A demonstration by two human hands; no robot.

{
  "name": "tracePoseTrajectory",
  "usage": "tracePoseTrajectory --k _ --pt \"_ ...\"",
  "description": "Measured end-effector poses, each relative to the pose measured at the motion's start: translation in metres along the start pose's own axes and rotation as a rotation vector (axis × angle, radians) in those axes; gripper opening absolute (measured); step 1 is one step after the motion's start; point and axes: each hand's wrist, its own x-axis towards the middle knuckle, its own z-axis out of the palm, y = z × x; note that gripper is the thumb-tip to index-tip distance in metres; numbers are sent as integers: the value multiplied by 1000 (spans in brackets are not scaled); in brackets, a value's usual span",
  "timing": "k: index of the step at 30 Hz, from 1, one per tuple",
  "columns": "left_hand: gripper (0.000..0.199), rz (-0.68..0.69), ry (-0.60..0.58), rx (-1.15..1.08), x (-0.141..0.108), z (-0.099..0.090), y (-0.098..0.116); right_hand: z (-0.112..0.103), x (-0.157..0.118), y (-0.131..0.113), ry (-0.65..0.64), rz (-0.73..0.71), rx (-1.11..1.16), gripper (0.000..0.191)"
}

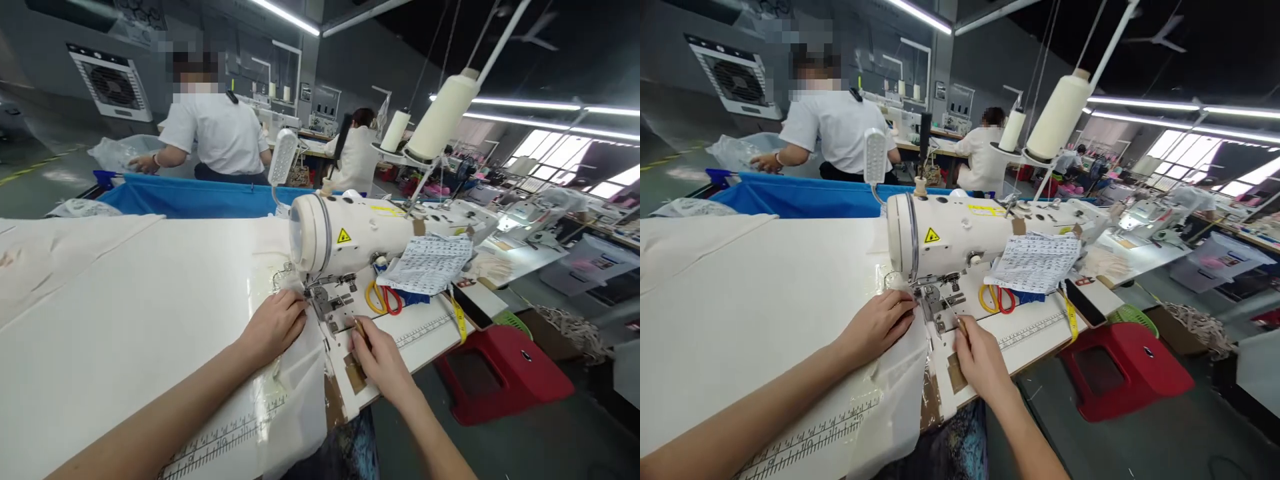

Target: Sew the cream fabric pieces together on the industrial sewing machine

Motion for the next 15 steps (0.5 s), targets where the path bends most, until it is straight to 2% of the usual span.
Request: tracePoseTrajectory --k 3,7,11,15 --pt "37 -45 -3 -25 3 -3 -1 8 11 22 145 39 -188 35" --pt "41 -236 6 -17 12 -14 -18 17 18 27 185 31 -304 41" --pt "39 -473 13 55 39 -23 -44 17 24 24 199 77 -414 38" --pt "29 -566 33 85 72 -13 -53 16 31 25 234 83 -461 28"
